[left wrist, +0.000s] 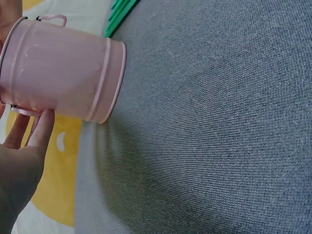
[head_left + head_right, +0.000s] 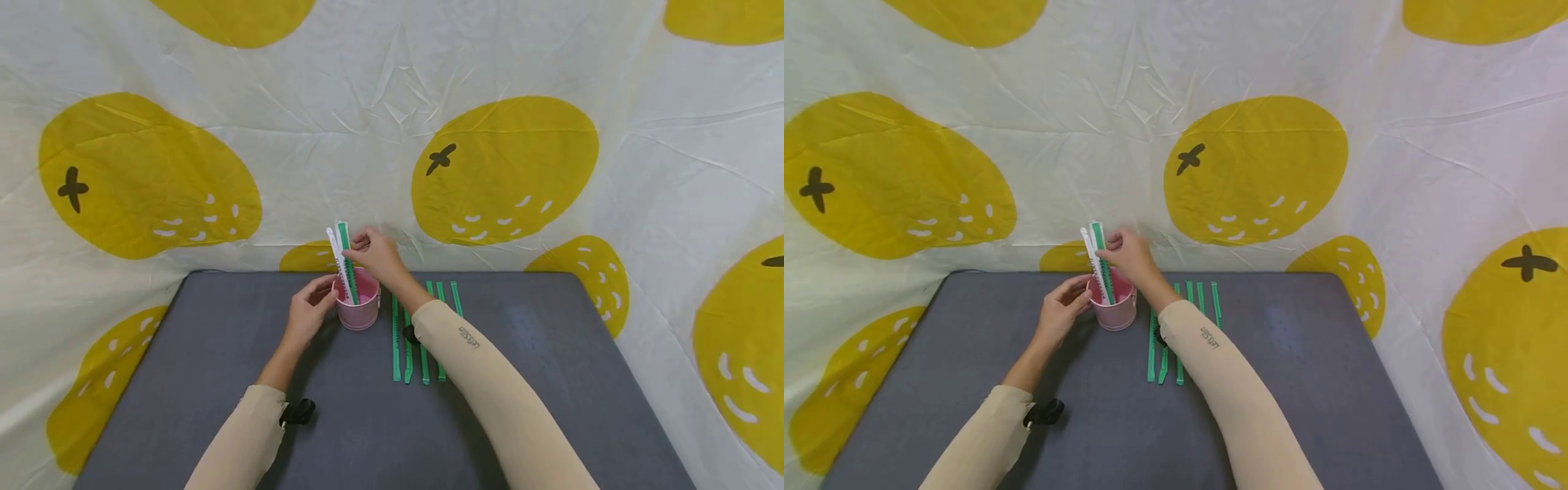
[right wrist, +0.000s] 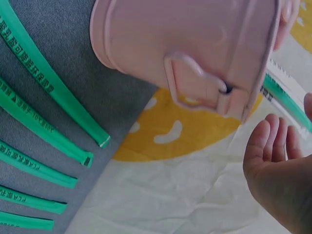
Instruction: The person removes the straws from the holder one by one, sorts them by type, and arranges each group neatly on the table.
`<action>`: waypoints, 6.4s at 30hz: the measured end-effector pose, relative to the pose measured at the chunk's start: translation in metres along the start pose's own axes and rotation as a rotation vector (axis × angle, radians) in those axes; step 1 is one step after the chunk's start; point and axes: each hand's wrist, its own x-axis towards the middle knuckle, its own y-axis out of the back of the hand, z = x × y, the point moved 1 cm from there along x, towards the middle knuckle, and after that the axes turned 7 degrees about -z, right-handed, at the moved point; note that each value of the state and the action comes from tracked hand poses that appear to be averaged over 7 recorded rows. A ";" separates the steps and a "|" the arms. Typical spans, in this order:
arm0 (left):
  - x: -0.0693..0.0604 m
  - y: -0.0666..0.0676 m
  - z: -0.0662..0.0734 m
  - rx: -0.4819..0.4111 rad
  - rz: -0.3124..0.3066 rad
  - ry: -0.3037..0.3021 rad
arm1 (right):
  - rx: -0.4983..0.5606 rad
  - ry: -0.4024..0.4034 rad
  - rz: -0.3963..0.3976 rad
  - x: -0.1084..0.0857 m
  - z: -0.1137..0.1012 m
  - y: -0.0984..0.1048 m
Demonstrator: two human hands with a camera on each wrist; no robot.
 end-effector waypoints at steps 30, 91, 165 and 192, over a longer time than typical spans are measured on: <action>0.001 -0.001 0.002 -0.017 -0.002 0.005 | -0.059 -0.011 0.071 0.000 -0.005 -0.013; -0.002 0.004 0.002 -0.001 0.010 0.019 | 0.232 -0.042 0.249 -0.091 0.049 0.143; 0.001 0.005 -0.003 0.032 0.010 -0.008 | -0.084 -0.374 -0.025 -0.120 0.208 0.139; 0.001 0.004 -0.002 0.011 0.004 -0.028 | -0.211 -0.400 0.015 -0.123 0.199 0.141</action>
